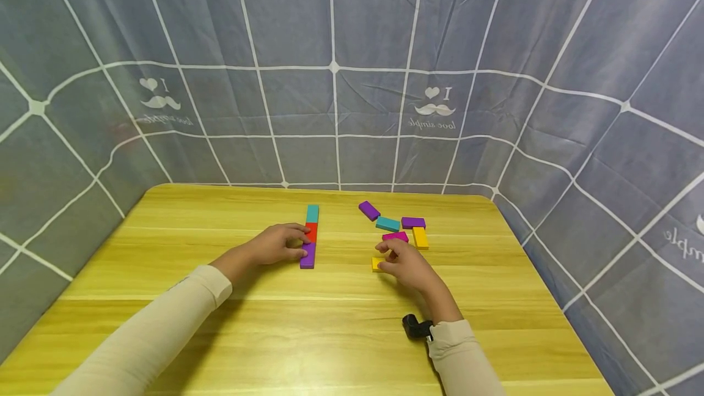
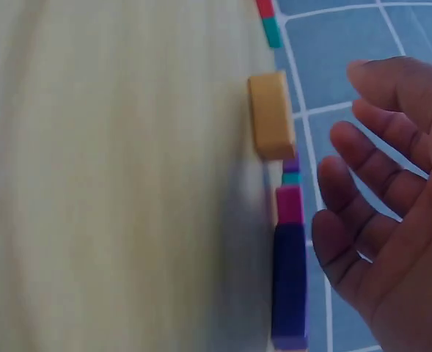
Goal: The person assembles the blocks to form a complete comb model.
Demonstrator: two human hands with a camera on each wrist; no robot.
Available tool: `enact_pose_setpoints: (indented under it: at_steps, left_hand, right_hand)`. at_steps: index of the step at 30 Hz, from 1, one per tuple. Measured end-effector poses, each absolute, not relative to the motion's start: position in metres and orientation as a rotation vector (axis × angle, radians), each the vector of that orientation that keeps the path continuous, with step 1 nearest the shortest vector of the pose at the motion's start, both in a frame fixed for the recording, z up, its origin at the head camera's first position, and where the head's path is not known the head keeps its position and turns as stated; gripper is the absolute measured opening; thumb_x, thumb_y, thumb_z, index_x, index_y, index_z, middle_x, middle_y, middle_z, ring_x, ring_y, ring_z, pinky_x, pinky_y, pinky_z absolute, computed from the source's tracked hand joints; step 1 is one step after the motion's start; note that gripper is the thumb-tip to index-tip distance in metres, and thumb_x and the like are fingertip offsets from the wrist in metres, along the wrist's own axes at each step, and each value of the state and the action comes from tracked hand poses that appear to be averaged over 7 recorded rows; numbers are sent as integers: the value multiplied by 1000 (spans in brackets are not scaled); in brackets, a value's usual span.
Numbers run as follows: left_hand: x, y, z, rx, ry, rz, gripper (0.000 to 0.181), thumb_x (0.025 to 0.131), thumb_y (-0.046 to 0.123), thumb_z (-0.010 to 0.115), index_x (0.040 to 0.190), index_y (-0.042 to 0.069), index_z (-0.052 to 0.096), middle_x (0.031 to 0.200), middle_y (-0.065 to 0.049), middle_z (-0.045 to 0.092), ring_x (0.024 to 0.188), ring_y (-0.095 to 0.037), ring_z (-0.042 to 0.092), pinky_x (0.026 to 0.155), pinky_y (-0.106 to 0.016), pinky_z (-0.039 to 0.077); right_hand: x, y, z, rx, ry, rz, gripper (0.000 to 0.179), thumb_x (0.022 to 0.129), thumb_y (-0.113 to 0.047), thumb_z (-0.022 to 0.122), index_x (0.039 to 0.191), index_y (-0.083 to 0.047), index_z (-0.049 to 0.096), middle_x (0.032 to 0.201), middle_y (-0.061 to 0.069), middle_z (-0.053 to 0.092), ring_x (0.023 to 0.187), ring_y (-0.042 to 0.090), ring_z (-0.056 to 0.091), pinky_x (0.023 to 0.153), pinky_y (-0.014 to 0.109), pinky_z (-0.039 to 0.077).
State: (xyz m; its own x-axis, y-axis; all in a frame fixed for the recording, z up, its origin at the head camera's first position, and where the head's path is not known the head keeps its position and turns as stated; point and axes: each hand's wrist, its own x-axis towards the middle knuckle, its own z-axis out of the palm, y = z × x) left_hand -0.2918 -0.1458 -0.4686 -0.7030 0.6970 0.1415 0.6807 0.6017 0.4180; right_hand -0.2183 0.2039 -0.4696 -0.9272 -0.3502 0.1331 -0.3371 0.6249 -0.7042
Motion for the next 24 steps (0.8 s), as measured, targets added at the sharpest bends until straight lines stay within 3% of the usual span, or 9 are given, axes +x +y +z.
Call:
enact_pose_setpoints:
  at_steps: [10,19,24]
  left_hand:
    - [-291,-147,-470,1241,2784,696,30,92,27,72,114,7,72,136,-14,58,128,-34,52,109,-48,39]
    - [-292,-146,-471,1245,2793,690,31,92,27,72,114,5,72,136,-15,58,128,-36,52,108,-50,39]
    - [-290,-147,-468,1201,2779,683,31,92,29,71,115,8,72,138,-12,57,130,-33,50,110,-48,38]
  right_hand:
    - [-214,209,-473,-641,2761,-1114,38,88,-4,70,124,4,59,111,11,61,97,27,54,90,47,46]
    - [-211,205,-475,-609,2657,-1137,37,89,-5,71,124,0,60,99,4,57,90,20,52,78,28,47]
    - [-210,201,-475,-600,2661,-1130,37,89,-10,73,123,-1,61,102,3,60,91,19,53,82,30,47]
